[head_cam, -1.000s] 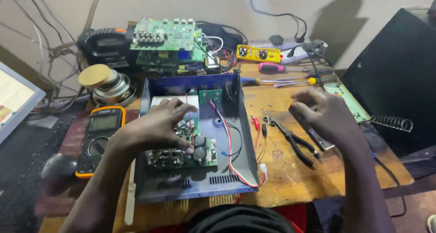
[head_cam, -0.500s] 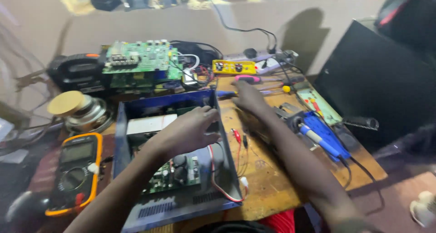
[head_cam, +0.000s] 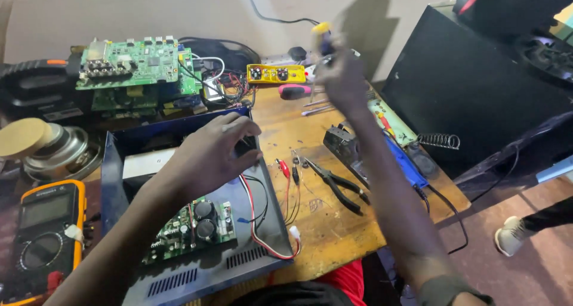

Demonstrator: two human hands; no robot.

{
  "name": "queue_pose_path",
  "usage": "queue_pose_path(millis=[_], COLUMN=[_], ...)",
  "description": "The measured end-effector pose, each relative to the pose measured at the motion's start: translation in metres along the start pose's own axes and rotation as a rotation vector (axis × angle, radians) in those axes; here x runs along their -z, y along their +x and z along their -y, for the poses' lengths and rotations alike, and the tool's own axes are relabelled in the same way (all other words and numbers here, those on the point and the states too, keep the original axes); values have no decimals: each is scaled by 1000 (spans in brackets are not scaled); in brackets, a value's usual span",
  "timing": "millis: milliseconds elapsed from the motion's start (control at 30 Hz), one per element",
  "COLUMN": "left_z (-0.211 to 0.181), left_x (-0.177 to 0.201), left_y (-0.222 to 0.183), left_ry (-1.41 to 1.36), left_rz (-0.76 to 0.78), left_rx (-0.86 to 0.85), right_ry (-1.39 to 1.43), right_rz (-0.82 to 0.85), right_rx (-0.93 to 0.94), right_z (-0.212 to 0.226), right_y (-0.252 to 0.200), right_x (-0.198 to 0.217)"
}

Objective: The person is assembling an electronic device by placing a PCB into a metal chassis and securing it with a screwdriver.

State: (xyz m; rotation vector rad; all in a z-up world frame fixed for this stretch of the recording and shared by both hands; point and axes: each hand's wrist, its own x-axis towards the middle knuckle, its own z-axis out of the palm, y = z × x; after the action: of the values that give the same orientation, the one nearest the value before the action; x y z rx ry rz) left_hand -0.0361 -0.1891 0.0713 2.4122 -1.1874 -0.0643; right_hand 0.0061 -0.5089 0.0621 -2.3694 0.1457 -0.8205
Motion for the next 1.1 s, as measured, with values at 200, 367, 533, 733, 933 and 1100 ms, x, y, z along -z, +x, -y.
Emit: queue_pose_path(millis=[200, 367, 533, 733, 933, 1100], left_z=[-14, -21, -24, -20, -25, -30], left_x=[-22, -23, -17, -24, -21, -25], left_y=[7, 8, 7, 8, 7, 12], left_ry=[-55, -9, -22, 42, 17, -40], left_rz=[27, 62, 98, 86, 85, 28], left_rx=[-62, -87, -64, -135, -138, -177], right_ry=[281, 315, 168, 66, 31, 88], right_rz=[-162, -85, -56, 9, 66, -91], right_rx=[248, 292, 275, 189, 105, 214], right_z=[61, 16, -13, 0, 0, -3], right_y=[-91, -128, -149, -161, -161, -161], right_x=[107, 102, 76, 74, 74, 100])
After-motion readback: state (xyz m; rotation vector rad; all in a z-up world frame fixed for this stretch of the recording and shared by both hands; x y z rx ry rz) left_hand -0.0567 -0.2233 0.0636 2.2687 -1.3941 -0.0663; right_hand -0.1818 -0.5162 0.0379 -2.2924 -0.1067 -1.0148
